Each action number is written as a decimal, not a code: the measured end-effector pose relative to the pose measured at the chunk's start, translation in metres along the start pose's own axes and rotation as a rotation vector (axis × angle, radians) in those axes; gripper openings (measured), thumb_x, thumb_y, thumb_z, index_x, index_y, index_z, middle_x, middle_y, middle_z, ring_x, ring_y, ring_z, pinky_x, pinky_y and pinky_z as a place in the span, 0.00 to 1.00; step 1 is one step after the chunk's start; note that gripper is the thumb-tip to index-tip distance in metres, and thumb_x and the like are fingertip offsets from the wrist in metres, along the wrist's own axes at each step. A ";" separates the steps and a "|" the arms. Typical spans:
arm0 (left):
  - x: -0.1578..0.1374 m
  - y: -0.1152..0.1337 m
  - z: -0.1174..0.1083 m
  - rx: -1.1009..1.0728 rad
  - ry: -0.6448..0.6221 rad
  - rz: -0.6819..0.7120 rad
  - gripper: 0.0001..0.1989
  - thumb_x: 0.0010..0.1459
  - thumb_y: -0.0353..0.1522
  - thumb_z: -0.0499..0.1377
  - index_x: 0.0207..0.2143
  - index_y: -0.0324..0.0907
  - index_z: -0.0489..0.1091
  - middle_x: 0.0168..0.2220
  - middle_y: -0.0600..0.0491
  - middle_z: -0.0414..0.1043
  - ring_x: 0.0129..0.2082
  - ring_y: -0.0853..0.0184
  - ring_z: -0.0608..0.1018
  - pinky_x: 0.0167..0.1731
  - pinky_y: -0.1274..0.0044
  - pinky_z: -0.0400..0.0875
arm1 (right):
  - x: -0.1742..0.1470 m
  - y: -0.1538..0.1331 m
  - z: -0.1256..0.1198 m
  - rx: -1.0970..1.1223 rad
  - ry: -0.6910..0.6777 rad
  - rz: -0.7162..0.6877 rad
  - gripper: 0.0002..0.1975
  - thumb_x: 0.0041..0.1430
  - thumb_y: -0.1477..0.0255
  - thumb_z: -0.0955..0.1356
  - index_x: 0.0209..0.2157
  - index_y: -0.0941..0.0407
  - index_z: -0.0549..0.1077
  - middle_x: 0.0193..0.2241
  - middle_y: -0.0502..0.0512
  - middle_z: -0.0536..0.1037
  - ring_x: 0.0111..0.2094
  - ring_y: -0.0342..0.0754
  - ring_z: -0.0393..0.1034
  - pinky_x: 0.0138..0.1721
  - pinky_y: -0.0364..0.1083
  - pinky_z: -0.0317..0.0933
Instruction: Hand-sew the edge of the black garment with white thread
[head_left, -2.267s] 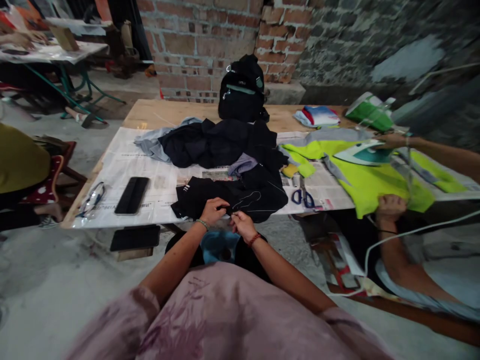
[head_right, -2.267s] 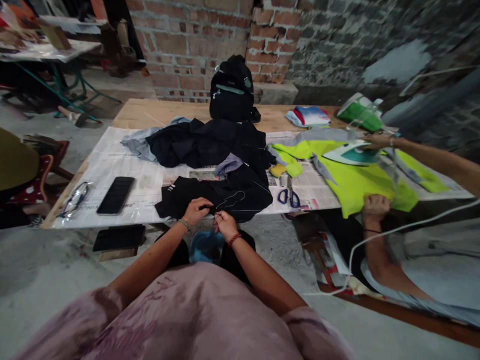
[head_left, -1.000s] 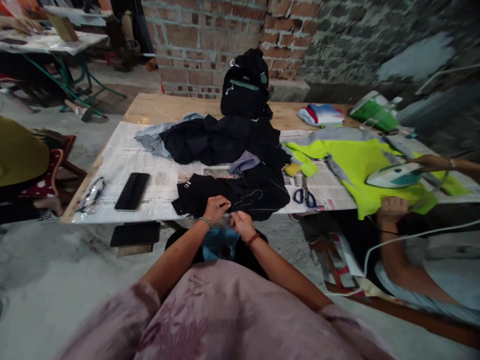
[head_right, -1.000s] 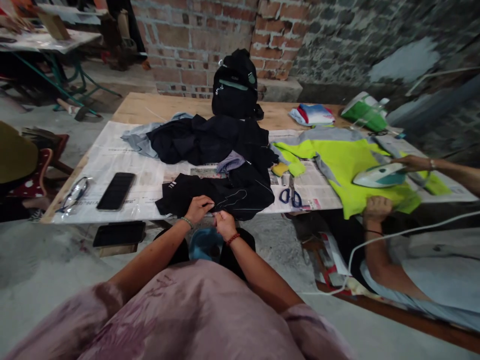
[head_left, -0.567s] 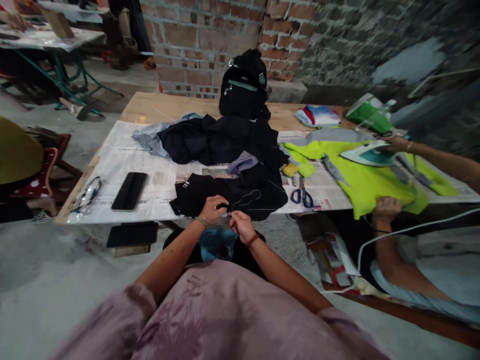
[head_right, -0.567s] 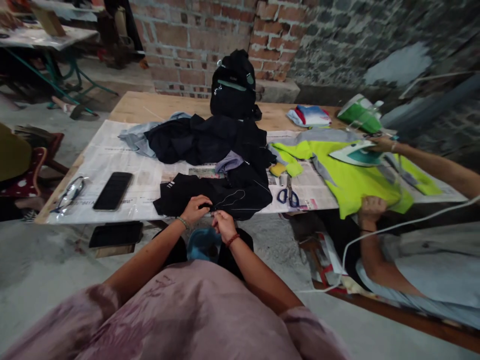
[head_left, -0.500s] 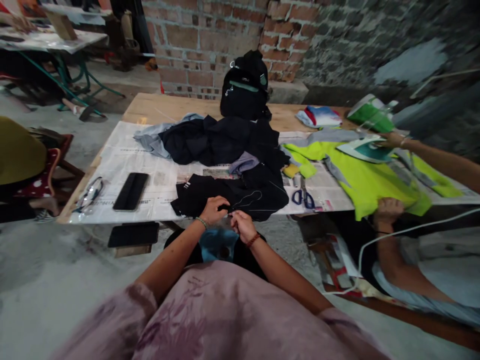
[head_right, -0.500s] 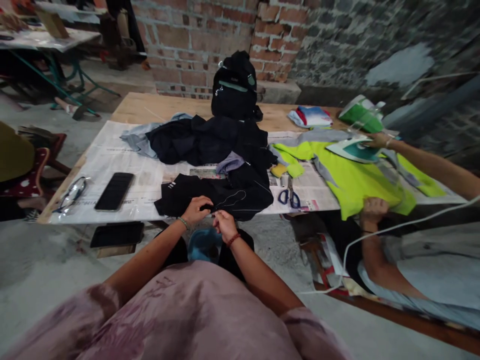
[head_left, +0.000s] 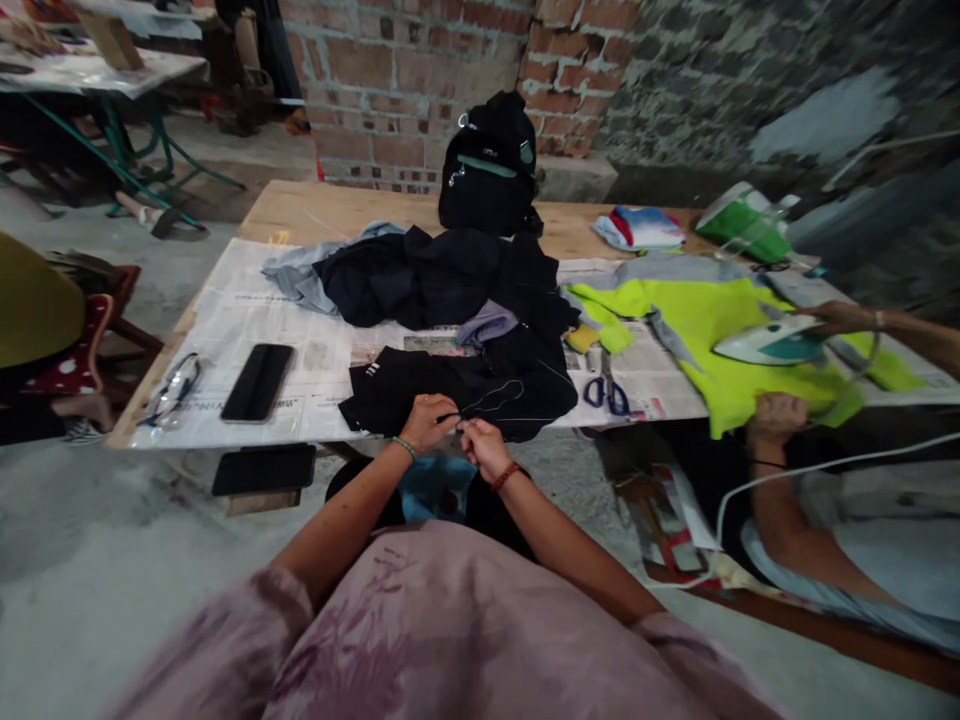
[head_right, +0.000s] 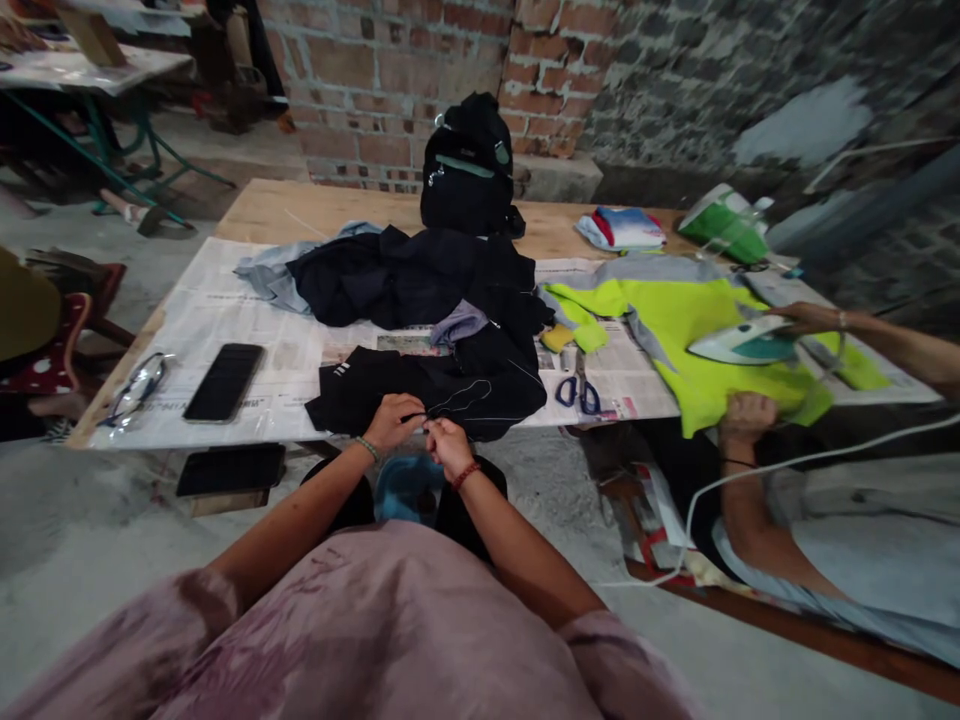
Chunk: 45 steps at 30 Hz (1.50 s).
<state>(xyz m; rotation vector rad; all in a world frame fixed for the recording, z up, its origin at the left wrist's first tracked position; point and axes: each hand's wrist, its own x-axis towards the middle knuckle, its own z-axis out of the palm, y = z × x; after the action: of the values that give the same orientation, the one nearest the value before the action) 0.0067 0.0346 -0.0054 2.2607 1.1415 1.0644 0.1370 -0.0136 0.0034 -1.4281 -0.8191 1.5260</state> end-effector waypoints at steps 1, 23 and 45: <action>0.000 0.000 0.000 0.000 0.000 0.003 0.05 0.52 0.32 0.57 0.25 0.42 0.72 0.31 0.53 0.75 0.33 0.69 0.74 0.42 0.73 0.62 | 0.000 0.001 0.000 -0.011 0.004 -0.002 0.13 0.45 0.60 0.64 0.26 0.57 0.64 0.09 0.40 0.61 0.08 0.34 0.46 0.09 0.37 0.38; 0.005 -0.008 0.001 -0.103 0.036 -0.043 0.04 0.47 0.29 0.59 0.29 0.40 0.73 0.32 0.51 0.74 0.32 0.69 0.75 0.36 0.76 0.68 | -0.025 -0.011 -0.046 -0.461 0.192 -0.281 0.12 0.48 0.62 0.64 0.26 0.56 0.72 0.14 0.46 0.65 0.18 0.39 0.58 0.20 0.39 0.52; 0.007 -0.009 0.004 -0.030 0.012 0.062 0.10 0.51 0.34 0.56 0.22 0.38 0.72 0.20 0.54 0.66 0.22 0.73 0.69 0.26 0.80 0.62 | 0.018 -0.070 0.014 0.200 -0.219 -0.110 0.14 0.47 0.64 0.69 0.27 0.56 0.61 0.16 0.44 0.71 0.11 0.39 0.63 0.09 0.36 0.50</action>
<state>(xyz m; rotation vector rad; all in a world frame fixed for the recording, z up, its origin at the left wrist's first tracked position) 0.0073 0.0455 -0.0105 2.2826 1.0600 1.1127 0.1342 0.0324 0.0612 -1.0670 -0.8342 1.6483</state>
